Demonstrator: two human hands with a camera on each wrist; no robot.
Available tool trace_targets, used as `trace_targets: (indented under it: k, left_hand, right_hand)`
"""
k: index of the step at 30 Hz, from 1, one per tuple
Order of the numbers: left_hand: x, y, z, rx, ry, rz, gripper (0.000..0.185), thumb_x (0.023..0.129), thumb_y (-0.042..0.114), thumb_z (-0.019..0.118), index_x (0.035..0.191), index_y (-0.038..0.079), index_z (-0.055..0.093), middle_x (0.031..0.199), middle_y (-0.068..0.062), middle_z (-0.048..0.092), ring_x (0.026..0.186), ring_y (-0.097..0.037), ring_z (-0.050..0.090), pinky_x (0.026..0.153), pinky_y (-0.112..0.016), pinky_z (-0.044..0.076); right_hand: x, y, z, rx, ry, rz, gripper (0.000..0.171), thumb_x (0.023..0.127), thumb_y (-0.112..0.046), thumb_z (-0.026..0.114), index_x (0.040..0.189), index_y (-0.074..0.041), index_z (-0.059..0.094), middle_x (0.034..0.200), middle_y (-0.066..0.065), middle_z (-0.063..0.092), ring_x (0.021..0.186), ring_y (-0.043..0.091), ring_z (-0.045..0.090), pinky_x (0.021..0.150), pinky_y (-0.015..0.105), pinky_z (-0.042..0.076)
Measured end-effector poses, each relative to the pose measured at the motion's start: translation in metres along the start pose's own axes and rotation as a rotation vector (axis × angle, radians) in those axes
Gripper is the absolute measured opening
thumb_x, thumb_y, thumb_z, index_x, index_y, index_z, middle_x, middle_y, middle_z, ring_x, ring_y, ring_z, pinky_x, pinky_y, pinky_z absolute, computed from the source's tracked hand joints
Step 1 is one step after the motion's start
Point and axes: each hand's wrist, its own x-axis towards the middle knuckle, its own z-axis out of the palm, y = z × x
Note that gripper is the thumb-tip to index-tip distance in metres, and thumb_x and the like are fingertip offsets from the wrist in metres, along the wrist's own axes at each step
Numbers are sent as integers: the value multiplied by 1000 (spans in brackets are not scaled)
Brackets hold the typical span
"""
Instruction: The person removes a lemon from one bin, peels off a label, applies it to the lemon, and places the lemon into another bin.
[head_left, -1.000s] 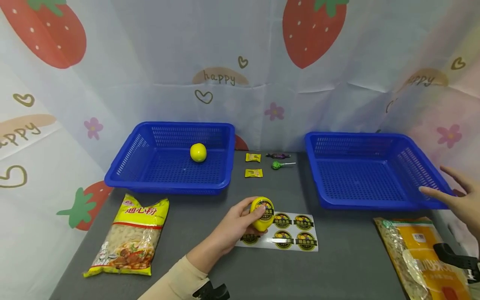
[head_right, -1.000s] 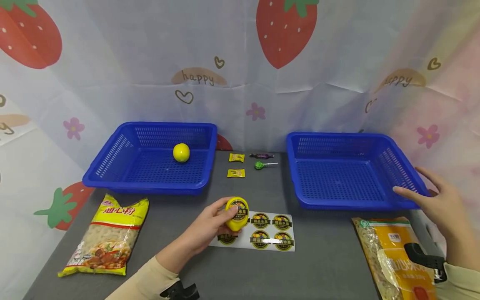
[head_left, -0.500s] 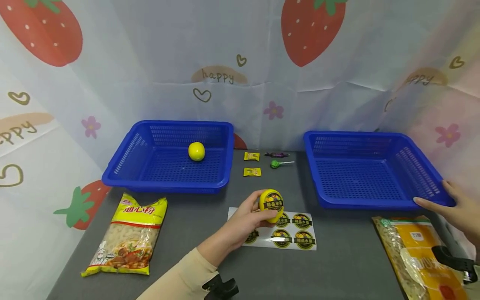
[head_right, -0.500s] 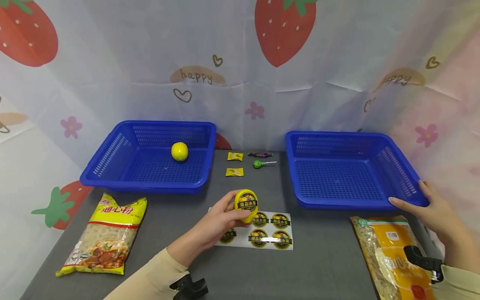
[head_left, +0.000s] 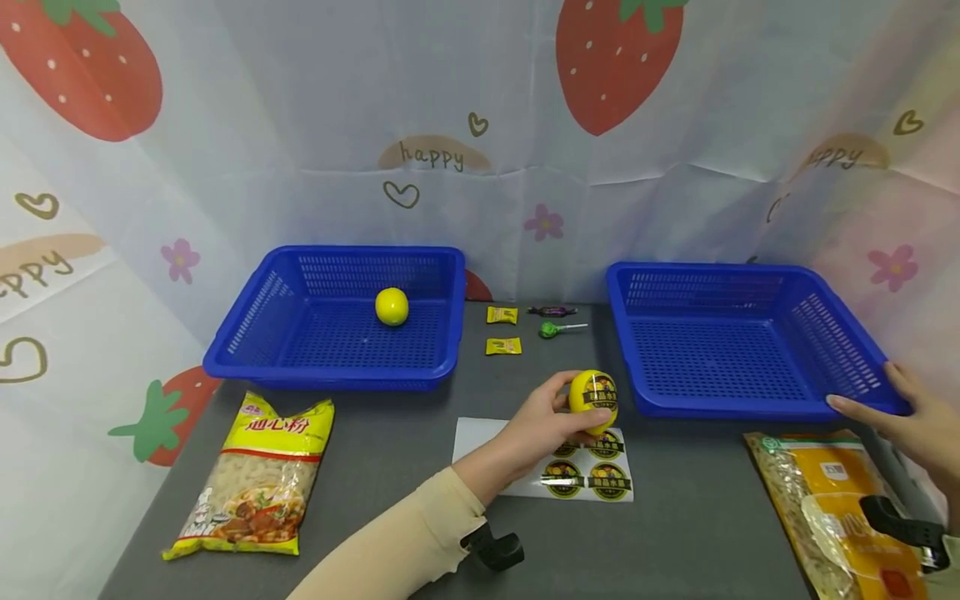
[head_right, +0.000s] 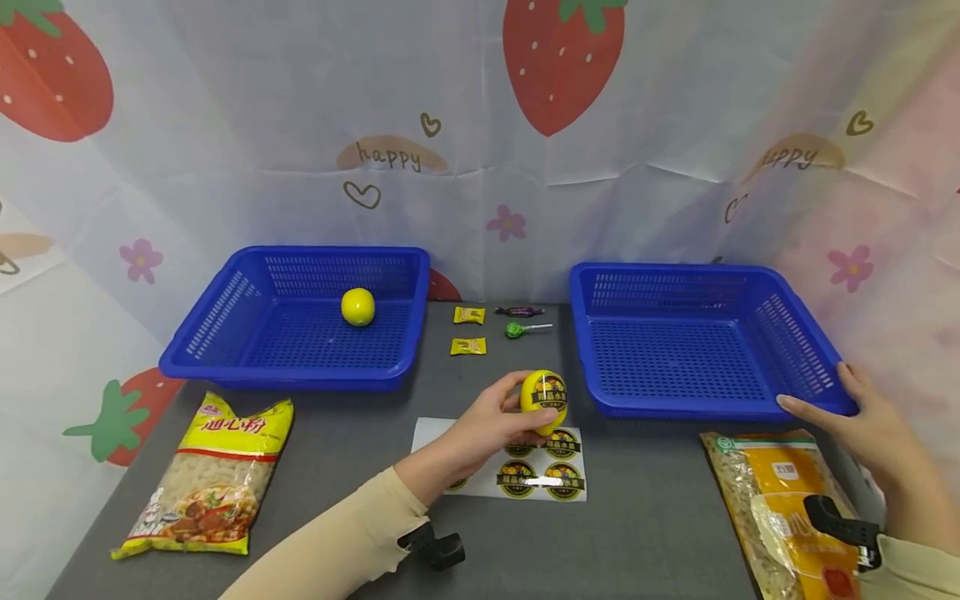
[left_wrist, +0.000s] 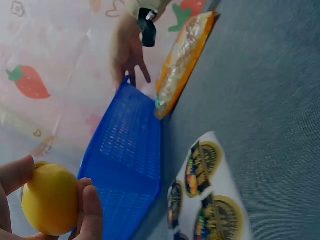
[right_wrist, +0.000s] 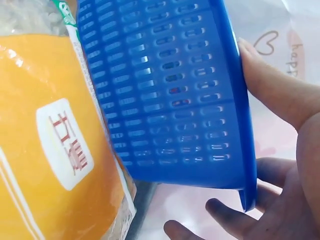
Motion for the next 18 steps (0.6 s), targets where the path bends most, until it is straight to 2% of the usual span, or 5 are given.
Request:
trace_targets:
  k: [4, 7, 11, 13, 18]
  left_hand:
    - [14, 6, 11, 11, 20, 10, 67, 91, 22, 78, 148, 20, 43, 117, -6, 66, 93, -30, 73, 94, -52, 56]
    - [23, 10, 19, 1, 42, -8, 70, 87, 17, 82, 147, 21, 45, 119, -5, 61, 87, -21, 72, 94, -51, 56]
    - [30, 15, 31, 25, 89, -8, 75, 81, 9, 85, 145, 19, 47, 120, -4, 55, 83, -18, 69, 89, -48, 59]
    - [32, 18, 37, 99, 135, -4, 76, 80, 12, 87, 145, 20, 48, 121, -2, 55, 82, -17, 67, 85, -45, 60]
    - [35, 28, 53, 378, 250, 22, 79, 77, 32, 89, 145, 26, 50, 124, 2, 51, 91, -11, 59, 77, -29, 57]
  right_hand:
    - [-1, -1, 1, -1, 2, -9, 108, 99, -53, 56, 152, 3, -20, 156, 37, -21, 133, 75, 5, 95, 84, 23]
    - [-1, -1, 1, -1, 1, -11, 108, 99, -53, 56, 152, 3, -20, 156, 36, -23, 133, 75, 4, 95, 83, 24]
    - [-1, -1, 0, 2, -2, -12, 108, 99, -52, 56, 152, 3, -20, 156, 36, -24, 133, 75, 4, 93, 83, 26]
    - [0, 0, 0, -1, 0, -13, 108, 99, -52, 56, 152, 3, -20, 156, 36, -24, 133, 75, 5, 92, 83, 28]
    - [2, 2, 1, -24, -1, -19, 109, 98, -53, 57, 152, 4, -19, 156, 35, -24, 133, 74, 6, 90, 83, 31]
